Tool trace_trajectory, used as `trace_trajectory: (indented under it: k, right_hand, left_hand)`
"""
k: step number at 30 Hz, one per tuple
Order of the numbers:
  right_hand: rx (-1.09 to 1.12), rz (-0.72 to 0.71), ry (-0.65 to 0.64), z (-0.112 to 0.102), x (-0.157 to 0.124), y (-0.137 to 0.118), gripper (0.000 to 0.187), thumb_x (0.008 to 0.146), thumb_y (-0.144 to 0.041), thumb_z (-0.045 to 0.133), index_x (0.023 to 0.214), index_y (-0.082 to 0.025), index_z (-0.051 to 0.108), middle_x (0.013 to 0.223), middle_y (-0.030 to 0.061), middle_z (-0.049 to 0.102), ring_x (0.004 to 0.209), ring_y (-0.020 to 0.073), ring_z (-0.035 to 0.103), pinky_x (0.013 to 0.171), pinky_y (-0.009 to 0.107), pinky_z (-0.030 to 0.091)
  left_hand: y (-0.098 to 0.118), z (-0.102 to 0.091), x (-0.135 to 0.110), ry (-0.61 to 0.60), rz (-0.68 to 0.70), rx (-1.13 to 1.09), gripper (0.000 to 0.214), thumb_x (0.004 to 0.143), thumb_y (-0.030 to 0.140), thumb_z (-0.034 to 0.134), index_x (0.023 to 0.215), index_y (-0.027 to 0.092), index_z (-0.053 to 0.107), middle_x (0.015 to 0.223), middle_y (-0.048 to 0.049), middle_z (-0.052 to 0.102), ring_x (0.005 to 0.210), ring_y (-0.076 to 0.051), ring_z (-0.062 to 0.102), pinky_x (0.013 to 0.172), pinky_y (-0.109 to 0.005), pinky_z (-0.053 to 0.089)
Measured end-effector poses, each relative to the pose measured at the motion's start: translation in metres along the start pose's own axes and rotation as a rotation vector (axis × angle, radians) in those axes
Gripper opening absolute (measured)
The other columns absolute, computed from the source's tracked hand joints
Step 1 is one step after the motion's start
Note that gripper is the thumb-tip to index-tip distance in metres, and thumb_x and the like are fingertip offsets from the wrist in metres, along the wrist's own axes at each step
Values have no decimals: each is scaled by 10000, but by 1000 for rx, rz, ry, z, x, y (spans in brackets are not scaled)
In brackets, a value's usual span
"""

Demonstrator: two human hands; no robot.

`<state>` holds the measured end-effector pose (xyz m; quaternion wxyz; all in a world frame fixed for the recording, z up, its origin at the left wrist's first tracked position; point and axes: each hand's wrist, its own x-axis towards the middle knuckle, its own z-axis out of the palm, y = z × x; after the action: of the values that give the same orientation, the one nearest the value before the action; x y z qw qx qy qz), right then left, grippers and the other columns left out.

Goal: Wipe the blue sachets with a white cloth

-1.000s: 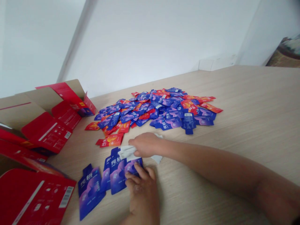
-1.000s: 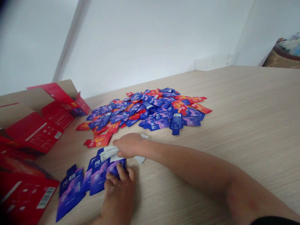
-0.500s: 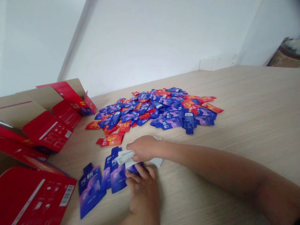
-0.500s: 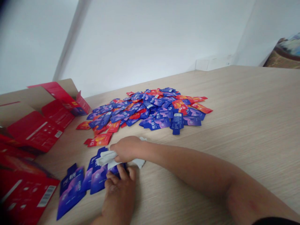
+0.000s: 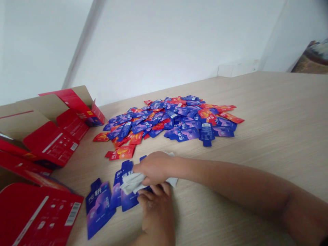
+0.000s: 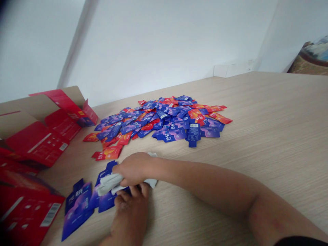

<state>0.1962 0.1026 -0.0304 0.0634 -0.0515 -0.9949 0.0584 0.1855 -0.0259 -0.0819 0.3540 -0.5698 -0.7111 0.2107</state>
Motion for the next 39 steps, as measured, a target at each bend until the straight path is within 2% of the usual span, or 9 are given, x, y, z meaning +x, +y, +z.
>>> trace_trajectory:
  k: [7, 11, 14, 16, 21, 26, 30, 34, 39]
  right_hand:
    - [8, 85, -11, 6, 1, 19, 344, 765, -400, 502, 1057, -228, 557, 885, 88, 685, 763, 261, 643, 536, 299, 430]
    - [-16, 112, 70, -2, -1, 25, 336, 772, -391, 504, 1059, -220, 544, 931, 85, 682, 813, 256, 639, 564, 299, 436]
    - [-5, 79, 124, -6, -2, 17, 343, 781, -406, 495, 1065, -218, 533, 945, 80, 680, 811, 251, 637, 561, 295, 435]
    - [2, 43, 106, -4, -1, 9, 341, 782, -416, 493, 1057, -219, 537, 928, 78, 681, 786, 247, 638, 552, 293, 434]
    - [17, 24, -17, 7, 2, 4, 341, 785, -445, 479, 1038, -230, 555, 844, 79, 683, 719, 256, 642, 522, 301, 433]
    - [9, 149, -34, 7, 1, 23, 352, 773, -409, 522, 1075, -231, 547, 927, 97, 681, 814, 269, 646, 568, 311, 455]
    - [-34, 240, 28, 0, 0, 32, 368, 791, -397, 513, 1112, -219, 535, 956, 105, 677, 865, 272, 639, 616, 327, 466]
    - [-24, 162, 90, -3, -1, 22, 376, 791, -401, 504, 1120, -220, 529, 947, 95, 679, 844, 269, 639, 600, 323, 462]
    - [19, 45, -19, 0, 0, 3, 357, 786, -432, 508, 1065, -215, 560, 910, 93, 683, 779, 254, 645, 573, 308, 455]
  left_hand:
    - [-1, 2, -2, 33, 18, -13, 311, 771, 70, 450, 949, 216, 658, 1036, -203, 685, 813, -403, 663, 629, -405, 455]
    - [1, 6, -3, 0, 9, -8, 320, 768, 50, 456, 961, 196, 666, 1113, -248, 638, 843, -419, 653, 641, -423, 459]
    - [3, 5, -3, 34, 0, 5, 311, 775, 59, 462, 965, 203, 662, 1077, -221, 665, 834, -406, 659, 643, -418, 461]
    - [4, 3, -2, 44, -15, 8, 294, 777, 67, 462, 954, 195, 659, 996, -196, 697, 825, -398, 662, 643, -418, 462]
    - [4, -3, 0, -83, -52, -46, 306, 790, 59, 432, 989, 155, 643, 961, -203, 697, 857, -380, 658, 694, -461, 464]
    - [1, -2, -1, -77, -2, -130, 363, 796, 21, 388, 1007, 162, 649, 1126, -253, 630, 885, -390, 651, 674, -444, 479]
    - [3, 0, -1, -104, -6, -120, 366, 800, 15, 386, 1000, 152, 660, 1172, -284, 587, 902, -411, 639, 678, -454, 477]
    - [7, -1, -1, -108, -40, -96, 372, 803, 14, 394, 1026, 164, 651, 1180, -273, 588, 922, -413, 633, 711, -466, 466]
    - [3, -3, 0, -78, -21, -56, 340, 796, 48, 412, 1013, 180, 639, 992, -199, 692, 871, -383, 656, 682, -435, 471]
